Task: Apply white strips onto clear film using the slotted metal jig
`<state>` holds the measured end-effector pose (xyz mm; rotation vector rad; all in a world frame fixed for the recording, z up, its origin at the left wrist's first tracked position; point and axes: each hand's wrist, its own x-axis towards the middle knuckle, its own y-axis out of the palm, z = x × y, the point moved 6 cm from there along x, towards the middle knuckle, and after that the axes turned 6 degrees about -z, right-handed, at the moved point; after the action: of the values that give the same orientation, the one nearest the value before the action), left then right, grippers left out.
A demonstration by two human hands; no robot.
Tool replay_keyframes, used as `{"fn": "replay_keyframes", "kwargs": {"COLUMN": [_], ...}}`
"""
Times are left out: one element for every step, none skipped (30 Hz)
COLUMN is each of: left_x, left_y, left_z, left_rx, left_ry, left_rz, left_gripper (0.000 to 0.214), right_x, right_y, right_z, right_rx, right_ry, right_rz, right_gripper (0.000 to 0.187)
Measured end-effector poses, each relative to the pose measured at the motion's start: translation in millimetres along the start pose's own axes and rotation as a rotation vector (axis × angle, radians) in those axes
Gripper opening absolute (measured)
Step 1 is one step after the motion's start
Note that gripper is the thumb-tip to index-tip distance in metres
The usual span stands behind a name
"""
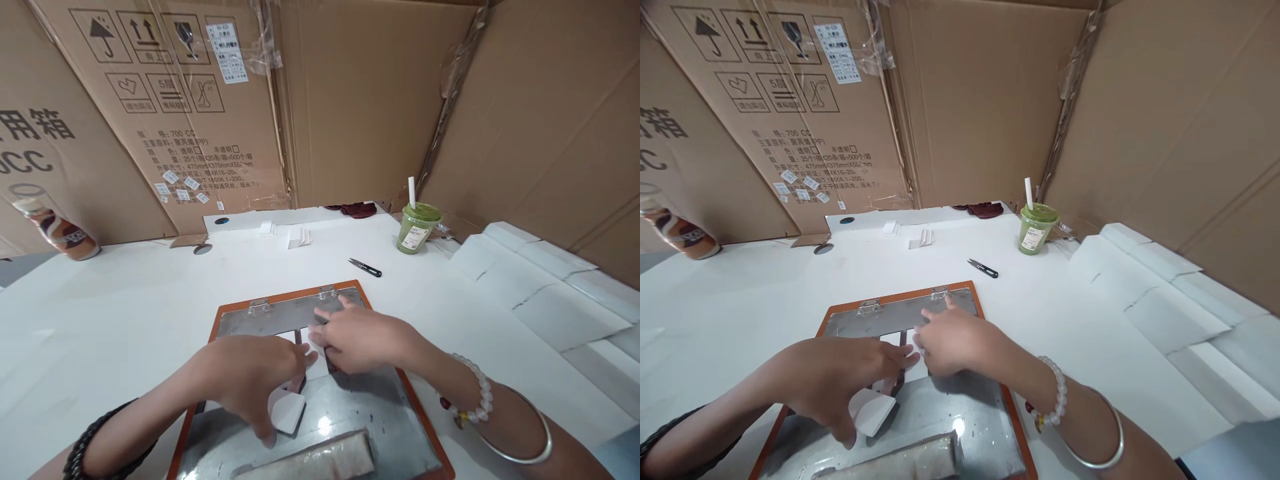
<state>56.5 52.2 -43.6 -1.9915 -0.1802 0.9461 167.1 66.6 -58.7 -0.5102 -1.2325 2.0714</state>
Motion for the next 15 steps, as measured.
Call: {"fn": "replay_keyframes", "kwargs": {"left_x": [0.3,0.4,0.3,0.0,-0.4,-0.7,-0.6,0.1,1.6,3.6,6.3,9.3,12.6,16.0,19.5], "left_y": [0.8,1.4,1.8,1.7,1.2,-0.3,-3.0,-7.3,-13.0,-19.5,-25.9,-31.7,-36.5,-40.0,-41.7], "left_z": [0.3,0.4,0.4,0.6,1.3,2.3,3.9,6.2,8.8,11.2,13.2,15.3,17.7,20.6,23.9], "left_rx": [-0.007,-0.014,-0.018,-0.020,-0.023,-0.029,-0.044,-0.072,-0.122,-0.205,-0.331,-0.496,-0.687,-0.884,-1.071], "left_ry": [0.007,0.015,0.020,0.020,0.015,0.008,0.000,-0.006,-0.005,0.015,0.055,0.105,0.157,0.203,0.233], "left_rz": [0.000,-0.001,-0.003,-0.005,-0.006,-0.011,-0.026,-0.058,-0.108,-0.169,-0.227,-0.278,-0.317,-0.347,-0.366], "left_gripper": [0.046,0.045,0.044,0.044,0.044,0.045,0.047,0.049,0.051,0.050,0.046,0.041,0.038,0.036,0.037], "right_x": [-1.3,-2.0,-2.1,-1.7,-1.4,-1.3,-1.6,-2.1,-2.4,-2.6,-2.9,-3.9,-6.3,-9.8,-13.1], "right_y": [7.1,12.4,15.1,15.0,13.7,11.5,7.9,2.3,-6.2,-17.5,-31.8,-48.1,-64.2,-78.0,-87.8], "right_z": [3.4,5.8,7.3,8.1,8.2,7.7,6.8,5.8,5.0,4.4,3.6,2.6,1.6,1.8,3.7], "right_rx": [-0.034,-0.062,-0.086,-0.105,-0.119,-0.125,-0.118,-0.098,-0.067,-0.029,0.013,0.052,0.081,0.095,0.089], "right_ry": [-0.012,-0.016,-0.012,-0.001,0.012,0.026,0.038,0.047,0.053,0.058,0.069,0.089,0.112,0.124,0.118], "right_rz": [0.057,0.097,0.119,0.122,0.137,0.169,0.207,0.234,0.227,0.177,0.076,-0.069,-0.232,-0.382,-0.498], "right_gripper": [0.031,0.032,0.034,0.036,0.036,0.035,0.033,0.031,0.030,0.029,0.029,0.030,0.030,0.030,0.029]}}
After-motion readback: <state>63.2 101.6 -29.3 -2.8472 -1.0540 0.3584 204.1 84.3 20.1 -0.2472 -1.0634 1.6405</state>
